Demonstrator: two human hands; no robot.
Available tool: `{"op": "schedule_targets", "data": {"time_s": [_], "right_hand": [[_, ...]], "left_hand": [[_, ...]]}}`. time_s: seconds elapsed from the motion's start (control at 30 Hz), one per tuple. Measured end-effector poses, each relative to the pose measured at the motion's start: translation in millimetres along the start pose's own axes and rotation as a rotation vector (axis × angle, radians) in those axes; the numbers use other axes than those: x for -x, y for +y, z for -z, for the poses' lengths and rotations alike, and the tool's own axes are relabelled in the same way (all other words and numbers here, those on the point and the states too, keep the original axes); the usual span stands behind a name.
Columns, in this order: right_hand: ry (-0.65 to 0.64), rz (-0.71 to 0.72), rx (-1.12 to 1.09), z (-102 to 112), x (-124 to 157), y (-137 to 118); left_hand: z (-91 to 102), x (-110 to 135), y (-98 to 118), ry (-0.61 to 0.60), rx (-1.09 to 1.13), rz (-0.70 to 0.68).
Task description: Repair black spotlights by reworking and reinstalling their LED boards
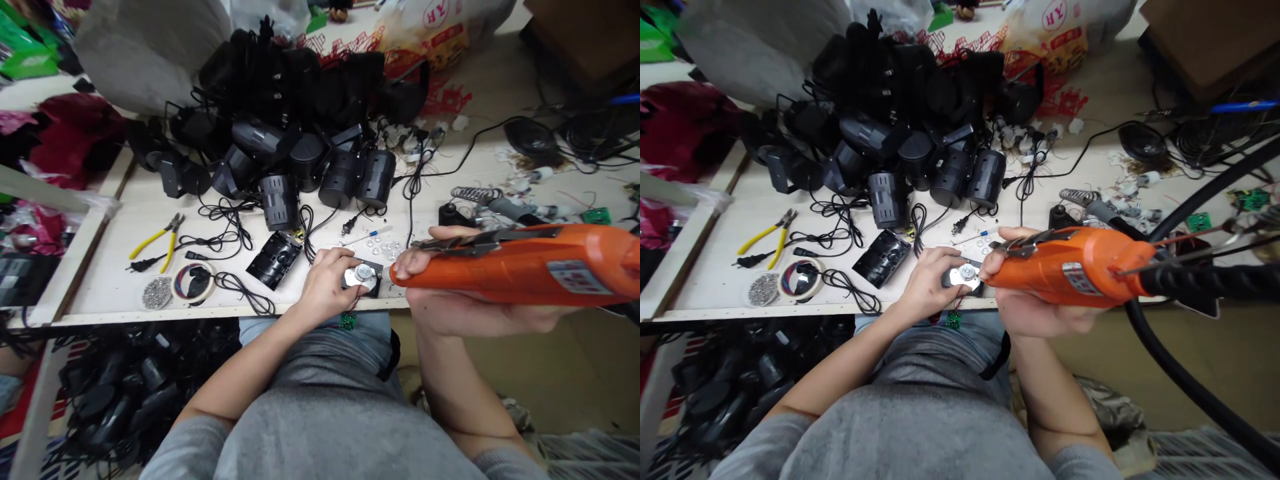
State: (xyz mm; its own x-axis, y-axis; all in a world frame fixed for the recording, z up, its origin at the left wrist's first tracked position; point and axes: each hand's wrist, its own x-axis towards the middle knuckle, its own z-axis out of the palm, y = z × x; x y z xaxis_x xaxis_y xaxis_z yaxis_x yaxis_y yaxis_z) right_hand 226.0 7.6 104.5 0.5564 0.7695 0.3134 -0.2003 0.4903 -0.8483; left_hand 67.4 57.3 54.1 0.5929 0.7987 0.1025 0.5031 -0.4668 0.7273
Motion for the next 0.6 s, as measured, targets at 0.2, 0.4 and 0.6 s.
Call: {"op": "schedule_targets", "data": {"time_s": [0.2,0.4,0.6], "right_hand": [[-0.080,-0.029,-0.059,7.1,-2.1,10.5],[-0.184,-0.118,-0.087,3.5,-7.5,2.5],[-0.179,-0.028,-0.064,0.5,-7.2,-18.2]], "left_hand": [[-1.7,0.5,-1.2,-0.001,-0.002,0.003],[-4.4,1.1,-5.7,0.020,0.009,-0.033],[14.9,3.7,-8.4,0.052,0.156,-0.142]]}}
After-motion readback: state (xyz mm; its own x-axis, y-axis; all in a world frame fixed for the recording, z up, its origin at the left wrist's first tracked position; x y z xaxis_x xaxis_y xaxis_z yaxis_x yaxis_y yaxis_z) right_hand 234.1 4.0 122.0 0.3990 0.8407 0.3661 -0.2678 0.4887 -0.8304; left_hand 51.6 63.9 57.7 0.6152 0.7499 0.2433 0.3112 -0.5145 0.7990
